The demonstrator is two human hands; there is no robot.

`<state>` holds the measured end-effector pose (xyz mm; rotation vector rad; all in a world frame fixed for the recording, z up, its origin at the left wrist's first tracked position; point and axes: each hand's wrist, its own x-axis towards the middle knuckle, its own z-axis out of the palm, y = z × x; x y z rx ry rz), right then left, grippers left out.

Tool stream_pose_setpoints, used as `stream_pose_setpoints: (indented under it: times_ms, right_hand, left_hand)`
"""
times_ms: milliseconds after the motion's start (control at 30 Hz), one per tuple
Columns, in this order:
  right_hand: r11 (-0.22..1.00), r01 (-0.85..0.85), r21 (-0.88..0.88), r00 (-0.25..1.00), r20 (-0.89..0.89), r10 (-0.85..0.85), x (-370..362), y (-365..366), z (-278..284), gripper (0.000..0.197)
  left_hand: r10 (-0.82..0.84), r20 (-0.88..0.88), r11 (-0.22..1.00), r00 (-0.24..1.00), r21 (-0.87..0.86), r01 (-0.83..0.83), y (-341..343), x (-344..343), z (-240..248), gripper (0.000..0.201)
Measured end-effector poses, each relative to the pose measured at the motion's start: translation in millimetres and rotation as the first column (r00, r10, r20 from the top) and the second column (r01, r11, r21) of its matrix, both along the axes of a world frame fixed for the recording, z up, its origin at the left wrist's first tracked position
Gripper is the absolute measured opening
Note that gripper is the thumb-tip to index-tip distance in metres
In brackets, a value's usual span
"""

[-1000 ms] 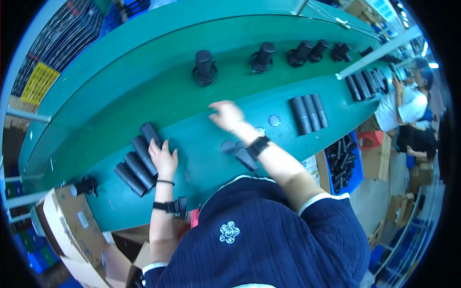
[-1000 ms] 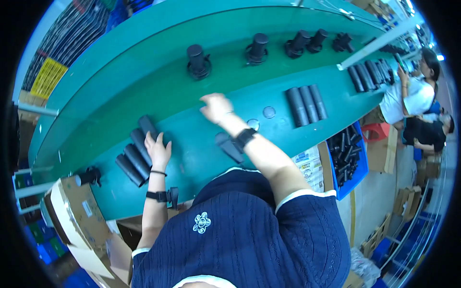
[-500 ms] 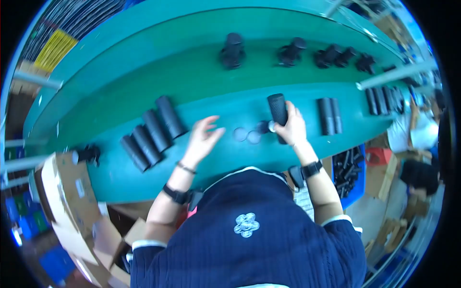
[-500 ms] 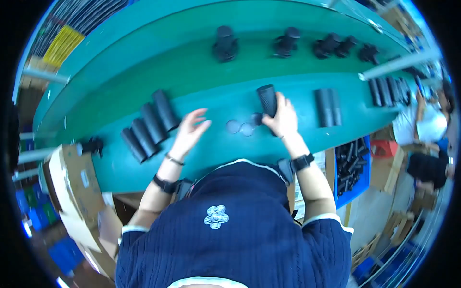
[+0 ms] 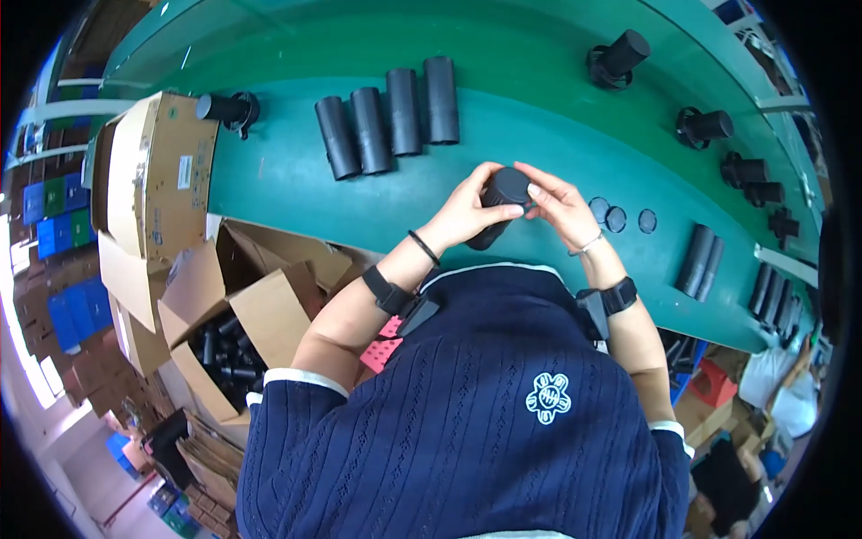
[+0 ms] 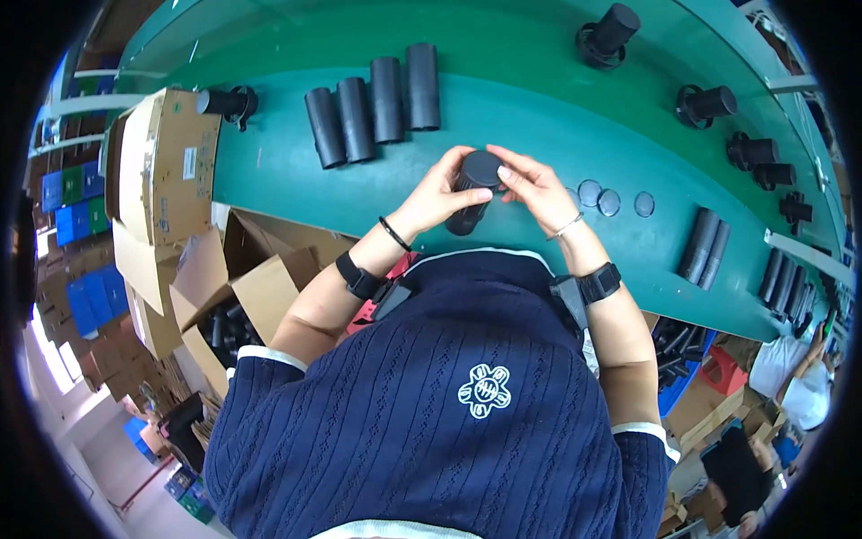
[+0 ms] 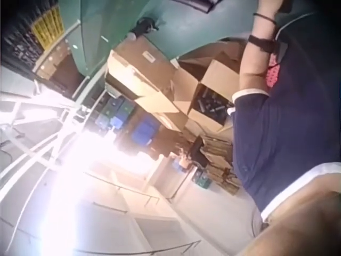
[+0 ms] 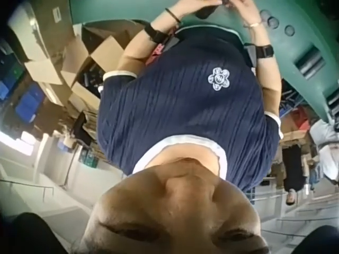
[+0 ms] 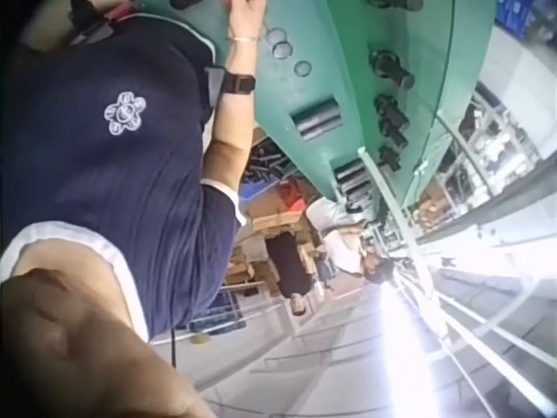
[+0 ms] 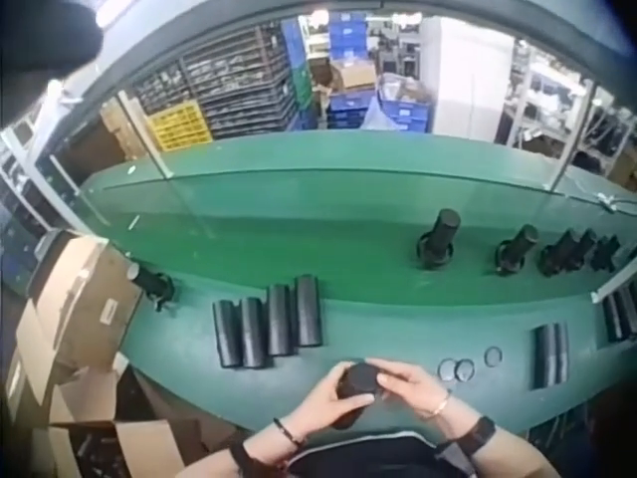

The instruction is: The person fits caps onto black cylinders and places them on a conveyor belt, then fits bases onto the cylinders and places the completed assemblies back on the belt.

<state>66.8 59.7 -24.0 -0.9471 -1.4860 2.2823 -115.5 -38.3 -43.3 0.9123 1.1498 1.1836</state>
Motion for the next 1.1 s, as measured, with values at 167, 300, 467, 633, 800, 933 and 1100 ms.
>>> stream_pose_setpoints:
  times_ms: [167,300,467,633,800,933,1100]
  right_hand:
    - [0.973,0.057,-0.224,0.996,-0.057,-0.071,-16.5,-5.3,-5.6,0.043]
    - [0.956,0.153,-0.25,0.988,0.022,-0.153,-26.7,-10.3,-3.2,0.041]
    - [0.956,0.2,-0.216,0.979,0.069,-0.189,-40.0,-19.5,4.2,0.039]
    - [0.972,0.234,-0.027,0.971,0.056,-0.232,-49.2,-26.5,4.4,0.04]
    - [0.953,0.145,-0.266,0.989,0.01,-0.148,-45.9,-8.4,-10.2,0.045]
    - [0.953,0.096,-0.288,0.987,-0.099,-0.129,-28.8,-14.5,-5.4,0.045]
    - [0.968,0.241,-0.075,0.943,0.253,-0.215,35.0,-3.3,-32.9,0.039]
  left_hand:
    - [0.005,-0.212,0.999,0.977,-0.038,-0.013,-3.9,-4.8,2.5,0.06]
    - [0.112,0.201,0.988,0.973,-0.123,-0.088,-4.3,2.9,5.8,0.06]
    - [0.212,0.469,0.964,0.857,-0.247,-0.103,-3.5,-3.2,11.6,0.045]
    - [0.29,0.369,0.952,0.883,-0.205,-0.227,-6.7,2.8,1.9,0.034]
    - [0.092,0.022,0.994,0.996,-0.066,-0.09,-2.0,-7.1,-4.9,0.062]
    - [0.023,-0.068,1.0,0.997,-0.018,-0.024,-6.8,-5.5,-8.8,0.067]
    - [0.12,-0.34,0.992,0.933,0.072,-0.102,55.8,-15.1,-5.5,0.072]
